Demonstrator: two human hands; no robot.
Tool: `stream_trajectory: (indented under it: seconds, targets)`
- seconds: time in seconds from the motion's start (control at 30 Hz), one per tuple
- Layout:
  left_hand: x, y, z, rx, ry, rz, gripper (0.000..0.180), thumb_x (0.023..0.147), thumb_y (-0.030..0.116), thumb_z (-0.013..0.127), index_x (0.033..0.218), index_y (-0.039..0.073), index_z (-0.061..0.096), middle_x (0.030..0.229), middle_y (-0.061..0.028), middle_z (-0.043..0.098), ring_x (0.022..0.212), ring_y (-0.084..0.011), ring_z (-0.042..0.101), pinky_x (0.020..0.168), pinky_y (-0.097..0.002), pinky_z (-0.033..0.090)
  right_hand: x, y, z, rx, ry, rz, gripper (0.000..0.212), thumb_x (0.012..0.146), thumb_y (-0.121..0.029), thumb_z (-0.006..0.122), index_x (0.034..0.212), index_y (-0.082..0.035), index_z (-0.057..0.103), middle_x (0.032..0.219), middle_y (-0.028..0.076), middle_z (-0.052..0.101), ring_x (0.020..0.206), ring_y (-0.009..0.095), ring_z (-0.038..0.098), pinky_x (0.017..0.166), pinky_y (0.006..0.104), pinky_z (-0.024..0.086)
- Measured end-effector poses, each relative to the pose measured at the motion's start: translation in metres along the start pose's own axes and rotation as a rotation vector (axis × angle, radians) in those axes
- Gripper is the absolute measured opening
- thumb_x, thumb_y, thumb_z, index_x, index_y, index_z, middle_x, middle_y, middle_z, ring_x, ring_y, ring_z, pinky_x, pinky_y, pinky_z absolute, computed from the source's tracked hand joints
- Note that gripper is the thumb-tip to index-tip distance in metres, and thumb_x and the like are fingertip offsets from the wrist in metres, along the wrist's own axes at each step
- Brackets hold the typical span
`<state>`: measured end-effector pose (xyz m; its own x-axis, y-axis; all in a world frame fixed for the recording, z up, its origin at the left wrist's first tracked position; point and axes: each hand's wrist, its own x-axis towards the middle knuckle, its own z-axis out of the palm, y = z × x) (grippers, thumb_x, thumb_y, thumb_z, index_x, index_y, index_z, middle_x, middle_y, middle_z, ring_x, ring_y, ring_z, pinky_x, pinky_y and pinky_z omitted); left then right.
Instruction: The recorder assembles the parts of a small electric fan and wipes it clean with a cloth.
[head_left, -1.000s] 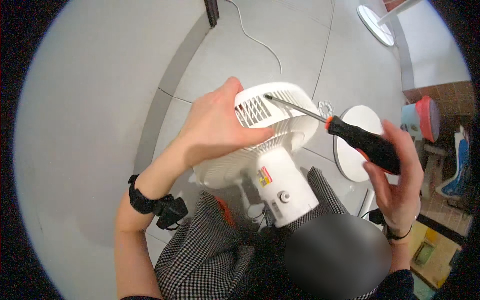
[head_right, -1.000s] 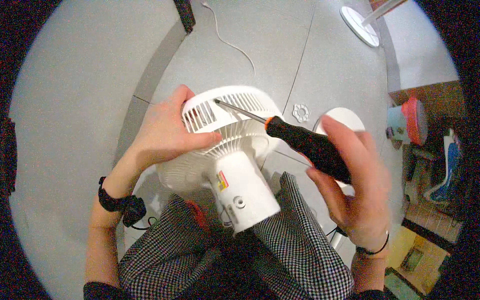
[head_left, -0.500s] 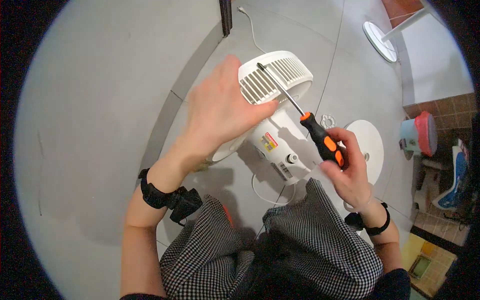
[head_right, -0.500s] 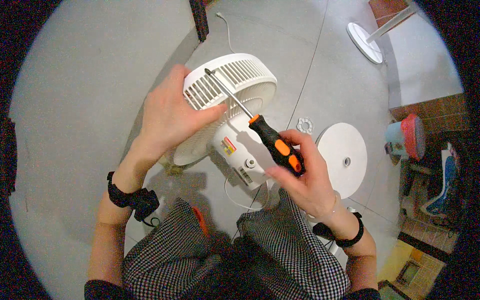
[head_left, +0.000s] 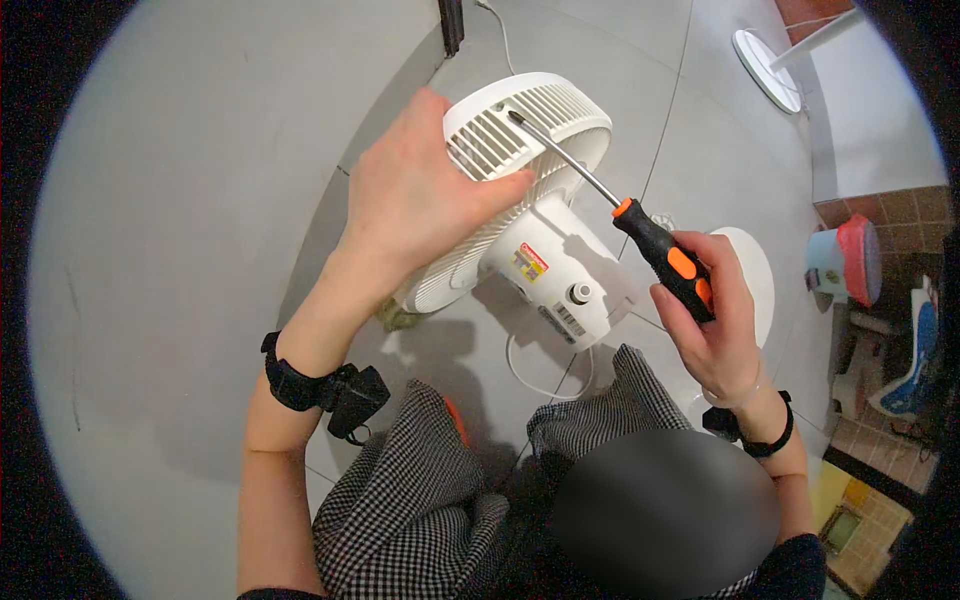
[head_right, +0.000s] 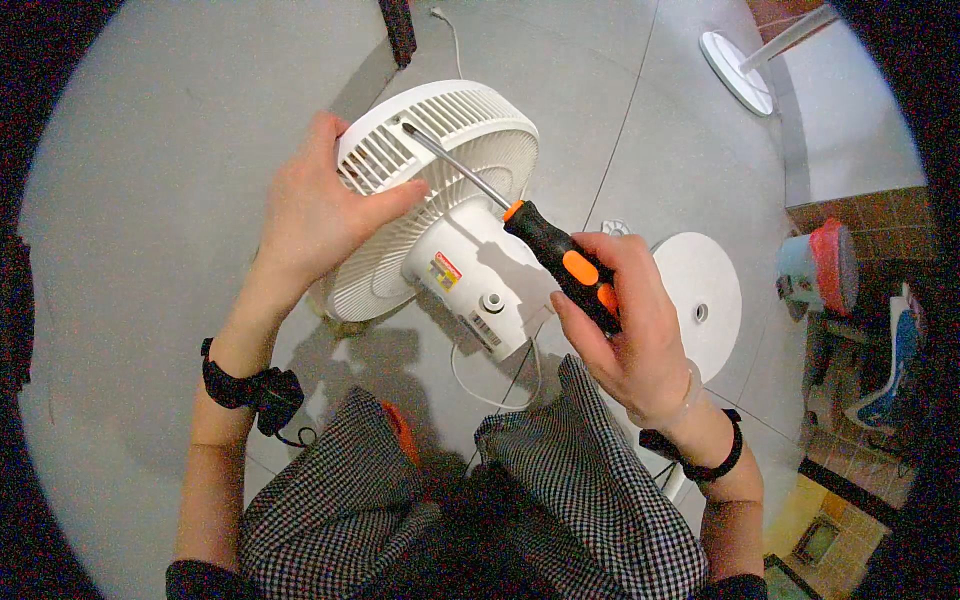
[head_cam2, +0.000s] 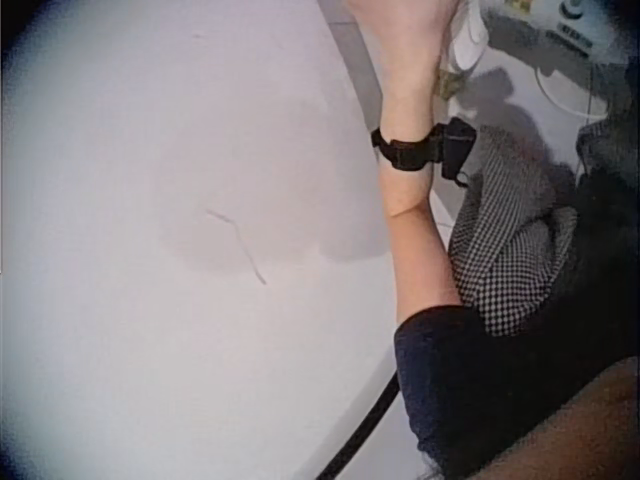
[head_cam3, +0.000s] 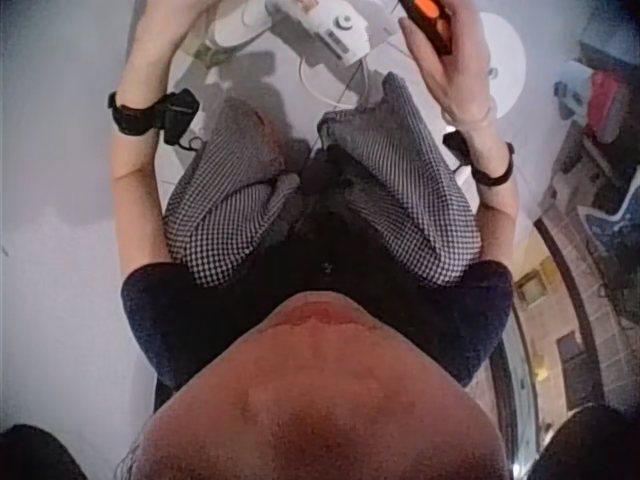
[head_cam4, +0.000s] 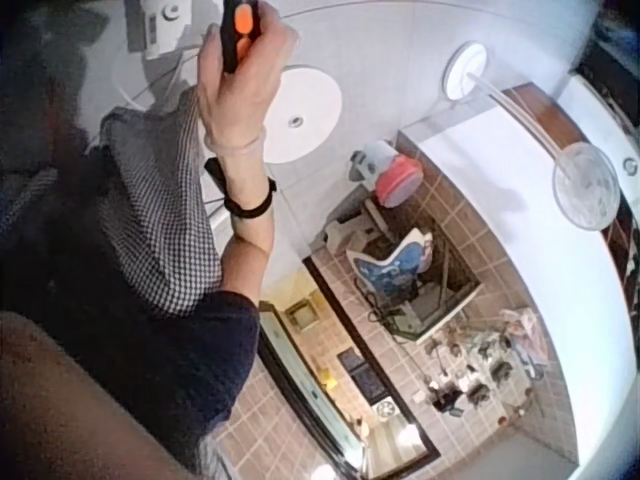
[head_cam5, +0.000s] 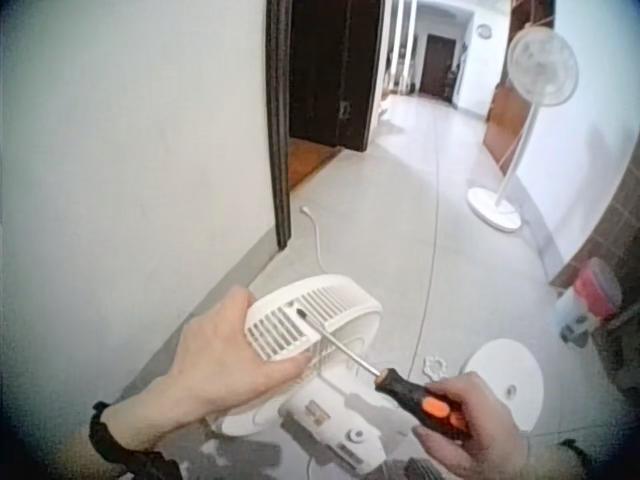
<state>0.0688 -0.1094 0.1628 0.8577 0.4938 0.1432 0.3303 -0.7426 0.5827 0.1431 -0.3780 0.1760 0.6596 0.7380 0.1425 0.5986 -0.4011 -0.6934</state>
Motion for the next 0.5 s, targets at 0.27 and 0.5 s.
stream_trajectory:
  seconds: [0.27,0.5]
  targets:
    - [-0.0016,0.0066,-0.0012,-0.035,-0.004,0.033,0.056,0.066,0.038,0.075,0.095,-0.002,0.050,0.093,-0.0194,0.064,0.083,-0.0331,0.066,0.072,-0.0413,0.052,0.0022,0.0055,0.0029,-0.033,-0.002,-0.045,0.041,0.080,-0.005,0.068,0.116,0.001,0.050,0.096,0.015,0.052,0.082,0.026,0.055,0.073,0.0306,0.046]
    - [0.0002,0.0079,-0.0001,-0.015,-0.005,0.062,0.055,0.066,0.037,0.075,0.095,-0.003,0.050,0.091,-0.0189,0.063,0.081,-0.0338,0.066,0.071,-0.0417,0.052,0.0036,-0.0017,-0.0029,-0.094,-0.012,-0.033,0.042,0.079,-0.003,0.068,0.116,0.001,0.050,0.096,0.016,0.052,0.082,0.028,0.055,0.073,0.0316,0.047]
